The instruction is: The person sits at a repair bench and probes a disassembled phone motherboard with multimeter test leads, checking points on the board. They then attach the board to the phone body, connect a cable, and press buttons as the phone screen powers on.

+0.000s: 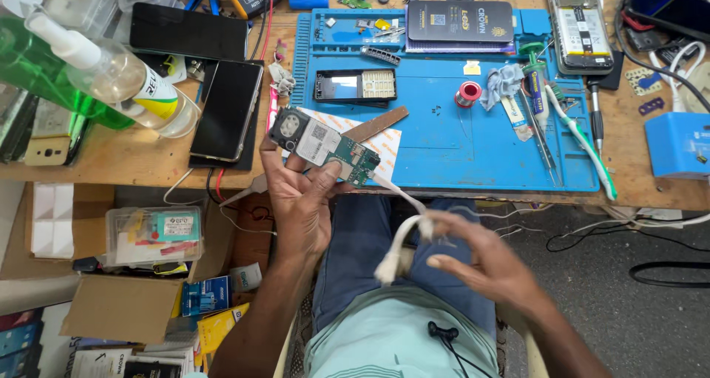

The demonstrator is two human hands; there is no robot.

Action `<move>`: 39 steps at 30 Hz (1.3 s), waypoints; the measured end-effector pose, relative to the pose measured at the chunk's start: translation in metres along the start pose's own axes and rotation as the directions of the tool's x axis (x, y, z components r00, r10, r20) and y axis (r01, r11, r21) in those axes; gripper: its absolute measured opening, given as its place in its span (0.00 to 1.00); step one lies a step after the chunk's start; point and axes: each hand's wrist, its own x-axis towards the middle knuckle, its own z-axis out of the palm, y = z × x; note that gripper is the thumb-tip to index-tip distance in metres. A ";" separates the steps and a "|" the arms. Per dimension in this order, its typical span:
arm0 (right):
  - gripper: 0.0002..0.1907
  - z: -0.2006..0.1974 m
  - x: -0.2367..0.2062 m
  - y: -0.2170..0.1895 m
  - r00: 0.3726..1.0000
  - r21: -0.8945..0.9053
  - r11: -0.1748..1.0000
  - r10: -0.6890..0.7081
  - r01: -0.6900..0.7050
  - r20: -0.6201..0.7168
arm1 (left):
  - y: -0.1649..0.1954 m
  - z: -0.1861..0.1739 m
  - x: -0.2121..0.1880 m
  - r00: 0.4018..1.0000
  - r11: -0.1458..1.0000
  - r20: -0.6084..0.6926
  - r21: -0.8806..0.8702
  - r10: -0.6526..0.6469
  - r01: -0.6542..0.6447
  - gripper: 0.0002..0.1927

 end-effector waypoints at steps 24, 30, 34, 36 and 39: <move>0.08 -0.160 0.208 -0.082 0.855 0.178 0.872 -0.373 0.455 -0.360 | -0.051 0.015 -0.013 0.796 0.853 0.425 0.481 -0.430 0.203 0.45; 0.07 -0.148 0.209 -0.093 0.842 0.026 0.914 -0.362 0.405 -0.400 | -0.050 0.022 0.012 0.697 0.739 0.472 0.661 -0.540 0.125 0.43; 0.07 -0.146 0.201 -0.090 0.797 -0.082 0.880 -0.459 0.467 -0.392 | -0.038 0.019 0.025 0.736 0.514 0.376 0.857 -0.563 -0.045 0.32; 0.07 -0.147 0.198 -0.087 0.775 -0.101 0.860 -0.497 0.501 -0.391 | -0.032 0.016 0.034 0.799 0.284 0.476 0.876 -0.367 -0.390 0.21; 0.06 -0.147 0.197 -0.084 0.748 -0.187 0.836 -0.546 0.516 -0.377 | -0.029 0.007 0.049 0.783 -0.160 0.589 0.769 -0.201 -0.619 0.25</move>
